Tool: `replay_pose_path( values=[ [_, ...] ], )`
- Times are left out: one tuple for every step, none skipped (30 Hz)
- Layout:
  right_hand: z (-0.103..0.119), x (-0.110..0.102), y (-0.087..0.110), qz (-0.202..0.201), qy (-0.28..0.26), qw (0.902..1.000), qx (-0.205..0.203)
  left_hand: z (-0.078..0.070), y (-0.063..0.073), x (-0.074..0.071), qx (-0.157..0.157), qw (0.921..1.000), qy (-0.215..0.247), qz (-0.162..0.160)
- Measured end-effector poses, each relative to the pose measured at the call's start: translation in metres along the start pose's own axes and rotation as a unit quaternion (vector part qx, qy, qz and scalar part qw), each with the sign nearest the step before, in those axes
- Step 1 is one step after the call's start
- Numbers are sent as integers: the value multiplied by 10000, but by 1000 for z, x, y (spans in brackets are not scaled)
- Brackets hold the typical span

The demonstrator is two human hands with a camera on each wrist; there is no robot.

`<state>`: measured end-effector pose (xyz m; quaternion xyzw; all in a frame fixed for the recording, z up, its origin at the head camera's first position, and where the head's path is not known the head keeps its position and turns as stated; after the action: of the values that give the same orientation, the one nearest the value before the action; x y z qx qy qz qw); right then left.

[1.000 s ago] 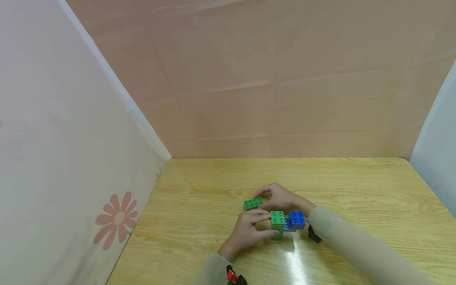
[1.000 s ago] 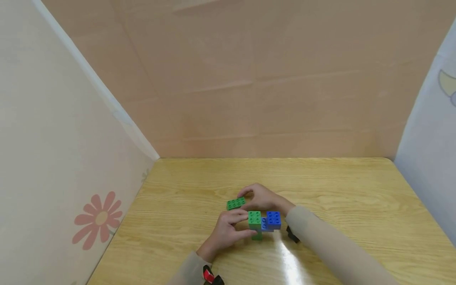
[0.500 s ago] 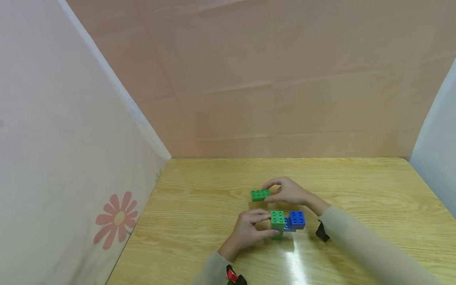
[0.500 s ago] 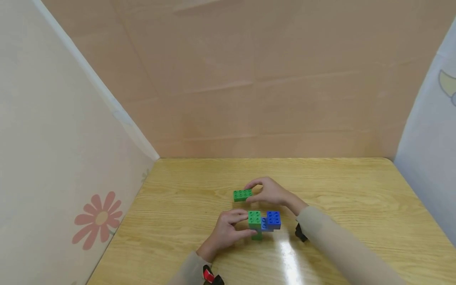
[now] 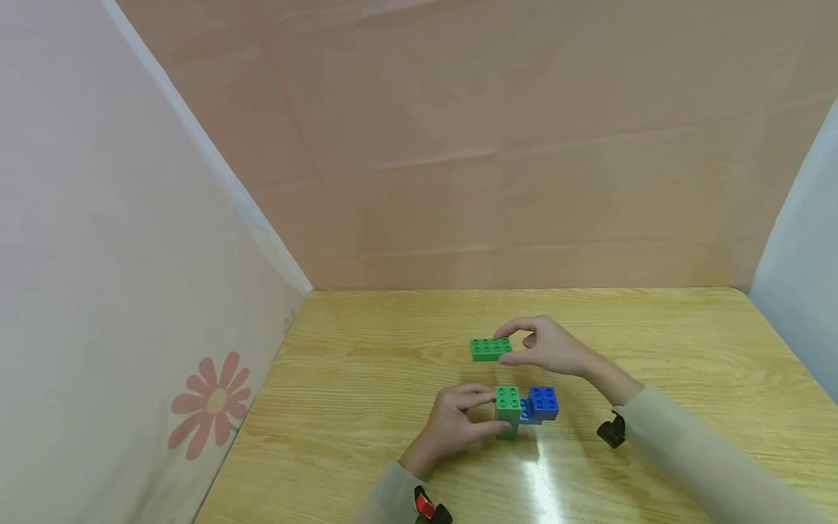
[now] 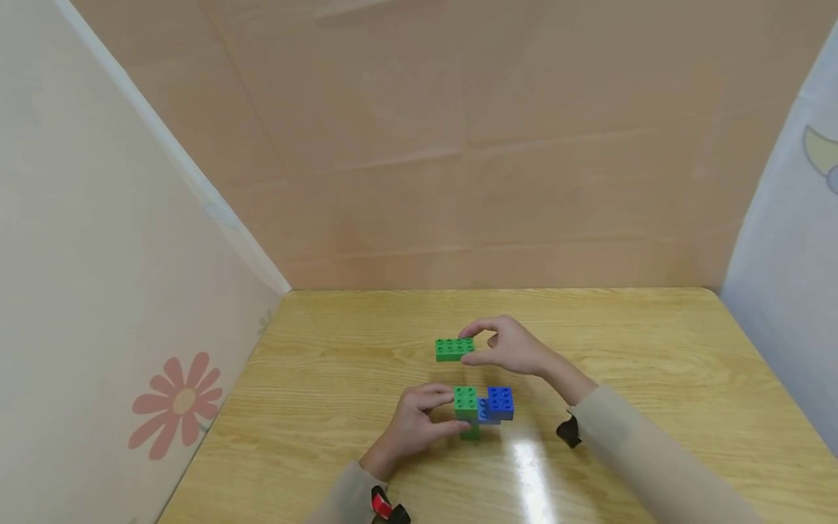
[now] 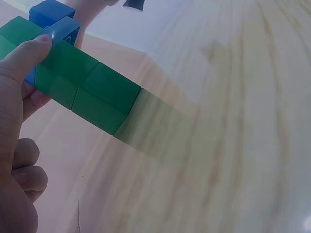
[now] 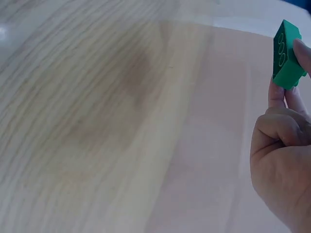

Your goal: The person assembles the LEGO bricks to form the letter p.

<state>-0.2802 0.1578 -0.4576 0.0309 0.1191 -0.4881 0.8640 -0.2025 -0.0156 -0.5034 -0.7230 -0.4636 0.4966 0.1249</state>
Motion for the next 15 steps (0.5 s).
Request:
replay_pose_path(
  values=[
    [4,-1,2,-17,31,10000,-55,0,0,0,9,10000,8,-3],
    [8,-1,5,-35,57,9999,-105,0,0,0,22,10000,13,-8],
    [11,-2,7,-54,75,9998,-158,0,0,0,32,10000,16,-11],
    [14,-3,9,-70,87,9997,-210,0,0,0,43,10000,17,-10],
    [18,-3,12,-83,90,9996,-265,0,0,0,49,10000,19,-10],
    [21,-3,14,-85,101,9994,-318,0,0,-1,51,10000,13,-14],
    [24,-3,16,-87,111,9992,-369,0,0,-1,43,10000,7,-10],
    [26,-2,18,-82,135,9990,-411,0,-1,-1,36,10000,-10,-4],
    [29,-2,21,-72,146,9989,-437,0,-1,-1,31,10000,-32,5],
    [31,-1,23,-63,161,9987,-470,0,-1,-1,10,10000,-43,26],
    [33,0,26,-53,168,9986,-499,0,-1,-1,-16,10000,-56,49],
    [35,1,29,-44,169,9985,-525,0,-1,-1,-41,9999,-67,76],
    [36,2,32,-53,175,9984,-541,0,0,0,-63,9999,-77,104],
    [38,2,35,-65,196,9982,-561,1,0,0,-83,9998,-86,128],
    [39,2,38,-76,186,9981,-580,1,0,0,-98,9998,-88,146]
  ],
)
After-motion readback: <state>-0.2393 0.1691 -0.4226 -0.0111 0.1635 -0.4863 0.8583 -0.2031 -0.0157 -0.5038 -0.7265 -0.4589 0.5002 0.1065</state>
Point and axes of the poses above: each hand's wrist, its own y-axis away from the middle knuckle, its own x-axis out of the palm, z = x × y, the point moved 7 cm from there along -y, towards the middle knuckle, and after that the axes turned 15 degrees about -y, right-handed, at the moved point
